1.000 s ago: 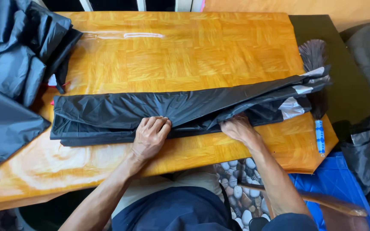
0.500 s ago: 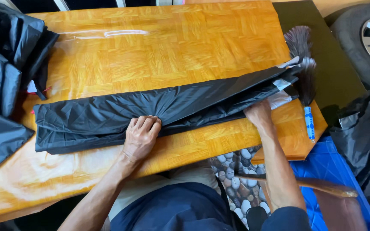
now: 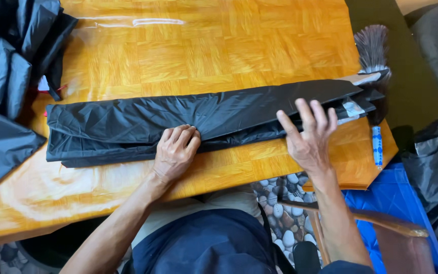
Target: The person folds a black bag on a wooden table. They smooth the bag with their hands and a brush, then fold it into a compact rectangular shape.
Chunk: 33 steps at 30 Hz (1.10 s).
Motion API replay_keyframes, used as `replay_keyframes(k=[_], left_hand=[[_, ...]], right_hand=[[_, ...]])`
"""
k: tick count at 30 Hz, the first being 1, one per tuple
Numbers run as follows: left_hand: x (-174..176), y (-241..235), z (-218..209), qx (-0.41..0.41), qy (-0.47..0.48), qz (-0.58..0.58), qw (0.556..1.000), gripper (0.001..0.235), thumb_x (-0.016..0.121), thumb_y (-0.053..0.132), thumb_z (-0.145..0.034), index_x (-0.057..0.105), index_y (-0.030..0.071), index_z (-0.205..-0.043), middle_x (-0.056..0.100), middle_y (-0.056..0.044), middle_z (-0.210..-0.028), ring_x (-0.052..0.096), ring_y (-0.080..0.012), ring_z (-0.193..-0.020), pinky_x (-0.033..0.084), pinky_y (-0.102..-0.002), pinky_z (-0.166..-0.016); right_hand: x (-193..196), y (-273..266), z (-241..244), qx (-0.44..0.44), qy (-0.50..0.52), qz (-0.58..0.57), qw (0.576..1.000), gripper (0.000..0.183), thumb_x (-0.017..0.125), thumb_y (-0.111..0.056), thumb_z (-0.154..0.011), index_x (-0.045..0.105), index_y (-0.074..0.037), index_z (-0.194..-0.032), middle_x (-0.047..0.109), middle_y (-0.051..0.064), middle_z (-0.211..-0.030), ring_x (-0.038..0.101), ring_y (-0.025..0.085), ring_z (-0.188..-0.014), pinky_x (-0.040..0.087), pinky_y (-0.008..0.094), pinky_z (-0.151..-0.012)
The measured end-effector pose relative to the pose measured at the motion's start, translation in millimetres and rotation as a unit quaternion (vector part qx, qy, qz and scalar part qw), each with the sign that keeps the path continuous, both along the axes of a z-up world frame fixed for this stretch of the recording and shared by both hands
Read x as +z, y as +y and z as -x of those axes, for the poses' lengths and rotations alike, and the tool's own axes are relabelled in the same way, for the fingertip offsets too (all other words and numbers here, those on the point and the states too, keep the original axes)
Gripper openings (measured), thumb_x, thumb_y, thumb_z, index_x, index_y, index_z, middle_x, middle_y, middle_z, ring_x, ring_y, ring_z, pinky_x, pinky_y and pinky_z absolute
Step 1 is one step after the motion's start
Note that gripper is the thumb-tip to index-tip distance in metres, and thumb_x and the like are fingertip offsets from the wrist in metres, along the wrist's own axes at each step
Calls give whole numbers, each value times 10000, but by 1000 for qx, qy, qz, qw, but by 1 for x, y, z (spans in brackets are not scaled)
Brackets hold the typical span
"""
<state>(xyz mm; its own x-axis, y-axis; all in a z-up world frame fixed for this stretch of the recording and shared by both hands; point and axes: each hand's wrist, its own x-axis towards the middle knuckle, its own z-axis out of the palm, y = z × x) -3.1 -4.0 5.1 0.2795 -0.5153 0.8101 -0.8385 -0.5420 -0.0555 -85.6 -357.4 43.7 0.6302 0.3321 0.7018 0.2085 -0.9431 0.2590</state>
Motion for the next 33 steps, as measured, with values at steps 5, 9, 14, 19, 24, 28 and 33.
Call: replay_keyframes(k=[5, 9, 14, 19, 24, 28, 33], left_hand=[[8, -1, 2, 9, -18, 7, 1000, 250, 468, 50, -1060, 664, 23, -907, 619, -148, -887, 681, -311, -907, 526, -351, -742], [0, -2, -2, 11, -26, 16, 999, 206, 509, 47, -1036, 667, 31, -905, 629, -147, -886, 684, -305, -905, 519, -347, -730], [-8, -1, -2, 11, -25, 16, 1000, 210, 527, 43, -1021, 657, 42, -855, 626, -129, -846, 680, -287, -859, 509, -346, -704], [10, 15, 6, 71, -54, 7, 996, 172, 544, 33, -1009, 646, 48, -872, 612, -114, -841, 669, -257, -854, 508, -393, -882], [30, 31, 9, 105, -64, 6, 992, 157, 560, 42, -1008, 648, 54, -878, 625, -105, -854, 678, -245, -877, 488, -427, -962], [25, 28, 6, 90, -61, 25, 994, 198, 535, 33, -1013, 625, 59, -838, 604, -100, -828, 663, -240, -840, 486, -435, -967], [25, 26, 4, 80, -66, 31, 994, 219, 536, 37, -1024, 611, 61, -820, 585, -97, -808, 651, -240, -809, 488, -438, -957]], right_hand=[[-14, -16, -13, 124, 65, 10, 990, 414, 614, 21, -905, 735, -198, -1235, 692, 40, -1205, 644, 255, -1172, 295, 540, -1131], [-17, -22, -16, 159, 59, 6, 985, 372, 559, 41, -922, 741, -164, -1173, 705, 41, -1171, 673, 243, -1094, 347, 496, -1110], [-18, -14, -18, 201, 69, -21, 977, 248, 562, 64, -942, 747, -90, -1002, 704, 69, -1037, 686, 267, -946, 500, 424, -878], [-25, -19, -19, 199, 91, -35, 975, 209, 610, 71, -918, 737, -86, -972, 700, 72, -1013, 687, 282, -905, 530, 421, -840], [-11, 5, -10, 146, 150, -8, 978, 188, 633, 32, -880, 691, -102, -999, 668, 61, -1007, 678, 285, -974, 532, 418, -918], [48, 97, 4, 133, 201, -40, 970, 648, 820, -263, -742, 616, -9, -1303, 639, 200, -1227, 629, 377, -1172, 439, 546, -1083], [13, 159, -34, 252, 77, -88, 961, 410, 691, -310, -959, 672, 23, -1197, 648, 192, -1140, 673, 363, -1045, 535, 479, -909]])
